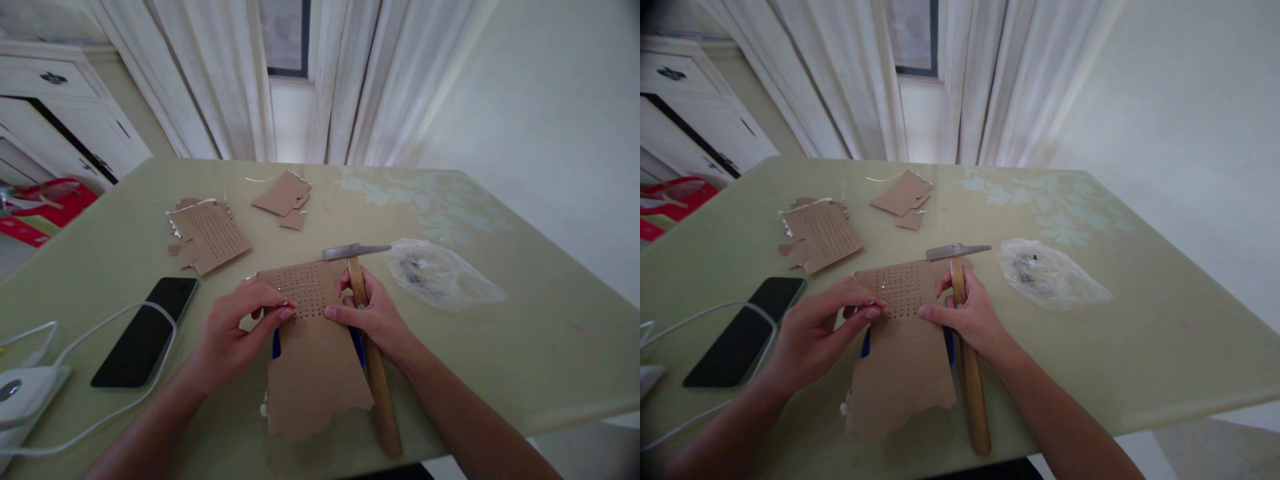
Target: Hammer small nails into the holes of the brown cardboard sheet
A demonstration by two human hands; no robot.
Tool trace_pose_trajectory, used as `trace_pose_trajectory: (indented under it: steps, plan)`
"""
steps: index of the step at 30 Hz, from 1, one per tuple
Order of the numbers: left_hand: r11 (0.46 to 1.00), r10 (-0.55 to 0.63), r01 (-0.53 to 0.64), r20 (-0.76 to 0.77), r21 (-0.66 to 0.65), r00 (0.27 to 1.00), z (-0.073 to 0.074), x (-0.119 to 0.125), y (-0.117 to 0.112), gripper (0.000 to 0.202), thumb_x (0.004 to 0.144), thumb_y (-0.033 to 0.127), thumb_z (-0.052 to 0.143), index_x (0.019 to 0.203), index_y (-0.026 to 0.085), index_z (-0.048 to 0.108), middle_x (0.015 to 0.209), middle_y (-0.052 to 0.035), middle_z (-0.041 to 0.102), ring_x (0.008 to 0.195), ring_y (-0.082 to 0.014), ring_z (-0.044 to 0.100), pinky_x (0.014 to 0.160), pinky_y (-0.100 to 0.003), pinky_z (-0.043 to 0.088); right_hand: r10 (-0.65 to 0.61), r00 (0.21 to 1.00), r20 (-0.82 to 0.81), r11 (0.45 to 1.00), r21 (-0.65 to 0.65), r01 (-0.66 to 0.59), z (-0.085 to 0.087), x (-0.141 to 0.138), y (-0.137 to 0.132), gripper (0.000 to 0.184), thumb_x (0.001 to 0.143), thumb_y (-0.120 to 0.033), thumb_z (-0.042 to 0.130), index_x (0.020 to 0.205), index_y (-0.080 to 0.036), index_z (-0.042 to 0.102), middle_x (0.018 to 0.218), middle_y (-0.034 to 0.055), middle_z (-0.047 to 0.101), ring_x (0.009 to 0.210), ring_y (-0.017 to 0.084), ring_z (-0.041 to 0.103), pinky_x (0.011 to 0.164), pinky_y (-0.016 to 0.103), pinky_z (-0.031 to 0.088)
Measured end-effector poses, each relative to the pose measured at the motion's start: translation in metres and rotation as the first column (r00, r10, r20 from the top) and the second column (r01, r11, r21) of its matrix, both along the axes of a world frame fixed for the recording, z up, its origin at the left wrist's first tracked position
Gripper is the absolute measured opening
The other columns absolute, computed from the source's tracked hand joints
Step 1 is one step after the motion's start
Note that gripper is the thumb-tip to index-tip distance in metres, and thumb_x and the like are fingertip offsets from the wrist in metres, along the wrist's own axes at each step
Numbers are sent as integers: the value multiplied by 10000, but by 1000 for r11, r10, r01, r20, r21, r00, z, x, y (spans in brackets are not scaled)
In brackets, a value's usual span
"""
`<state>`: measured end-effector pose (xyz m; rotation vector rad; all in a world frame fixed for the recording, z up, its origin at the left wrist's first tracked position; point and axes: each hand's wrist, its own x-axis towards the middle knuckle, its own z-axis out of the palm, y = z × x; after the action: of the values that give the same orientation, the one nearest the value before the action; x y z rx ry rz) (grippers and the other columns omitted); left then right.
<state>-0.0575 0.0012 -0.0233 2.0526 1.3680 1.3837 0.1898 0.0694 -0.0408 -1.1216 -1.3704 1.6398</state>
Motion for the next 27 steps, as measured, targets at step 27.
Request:
trace_pose_trajectory:
  steps: [27]
  plan:
    - [995, -89, 91, -48, 35, 995, 0, -2, 0, 101, 1008, 131, 734, 994, 231, 733, 888, 39, 789, 769, -115, 701, 801, -287, 518, 12, 1000, -28, 1000, 5, -12, -5, 0, 1, 586, 671, -373, 1017, 1037, -236, 580, 967, -35, 607, 645, 84, 454, 580, 247, 381]
